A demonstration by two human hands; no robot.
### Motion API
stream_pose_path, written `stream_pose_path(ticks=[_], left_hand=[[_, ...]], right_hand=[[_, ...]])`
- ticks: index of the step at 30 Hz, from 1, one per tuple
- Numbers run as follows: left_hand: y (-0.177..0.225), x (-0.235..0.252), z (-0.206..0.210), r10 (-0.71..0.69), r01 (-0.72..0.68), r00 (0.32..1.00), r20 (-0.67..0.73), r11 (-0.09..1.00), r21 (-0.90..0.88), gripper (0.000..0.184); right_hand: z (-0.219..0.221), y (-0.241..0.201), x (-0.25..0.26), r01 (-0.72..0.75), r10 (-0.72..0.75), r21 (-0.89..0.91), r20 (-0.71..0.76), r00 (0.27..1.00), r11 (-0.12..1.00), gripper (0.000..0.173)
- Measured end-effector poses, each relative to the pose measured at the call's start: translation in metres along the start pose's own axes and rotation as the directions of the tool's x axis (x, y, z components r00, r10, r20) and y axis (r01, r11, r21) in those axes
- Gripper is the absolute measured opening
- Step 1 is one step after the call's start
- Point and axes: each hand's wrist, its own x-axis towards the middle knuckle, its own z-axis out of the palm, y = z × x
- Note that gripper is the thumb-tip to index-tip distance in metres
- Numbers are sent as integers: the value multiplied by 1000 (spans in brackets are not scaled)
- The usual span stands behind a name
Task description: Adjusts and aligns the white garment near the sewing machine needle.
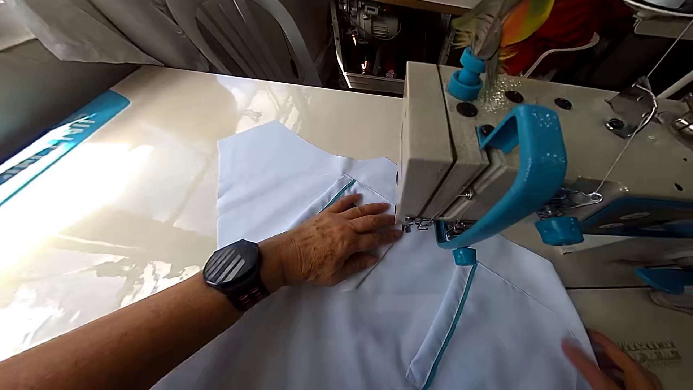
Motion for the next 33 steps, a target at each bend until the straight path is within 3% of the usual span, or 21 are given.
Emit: stream_pose_path(ticks=[2,3,5,7,9,10,12,14,15,17,19,22,24,29,33], left_hand=[[1,-3,6,-16,16,1000,13,1000,3,52],[7,-4,10,-54,54,998,-12,998,18,52],[35,-2,20,-220,224,972,-82,973,47,51],[76,5,28,-406,419,903,-138,905,76,53],[99,7,27,-477,488,870,-124,870,73,59],[102,3,24,-490,498,865,-105,865,67,63],[102,-18,15,-497,506,861,-102,859,80,74],[90,-53,5,-486,498,867,-108,855,145,81],[81,-71,-1,-466,475,880,-92,865,162,83],[63,-101,-14,-396,395,918,-21,908,140,82],[52,-116,-27,-333,329,942,41,941,80,82],[48,-115,-36,-277,279,959,58,960,-23,77],[48,-113,-37,-226,229,973,52,971,-73,64],[45,-108,-39,-183,191,981,57,962,-197,57],[41,-111,-37,-183,180,983,14,943,-279,58]], right_hand=[[30,-25,13,232,-220,-77,133,966,970,21],[29,-30,30,349,-323,-136,185,928,927,18],[15,-11,77,513,-502,-453,155,851,729,22],[0,4,123,446,-558,-701,82,826,557,18],[1,-16,138,323,-474,-754,18,880,572,17],[10,-28,135,309,-478,-756,-6,878,577,25],[37,-39,116,325,-472,-706,-15,882,629,65],[59,-23,93,311,-399,-633,4,917,709,98],[63,-4,86,308,-375,-604,16,927,735,104],[53,32,82,353,-394,-541,42,918,763,100],[39,43,86,420,-440,-477,76,895,772,86],[36,-4,93,480,-507,-432,60,860,763,46],[54,-43,99,565,-602,-390,33,798,727,30],[144,-120,124,808,-830,-235,13,558,540,29],[187,-149,140,848,-862,-248,84,500,468,28]])
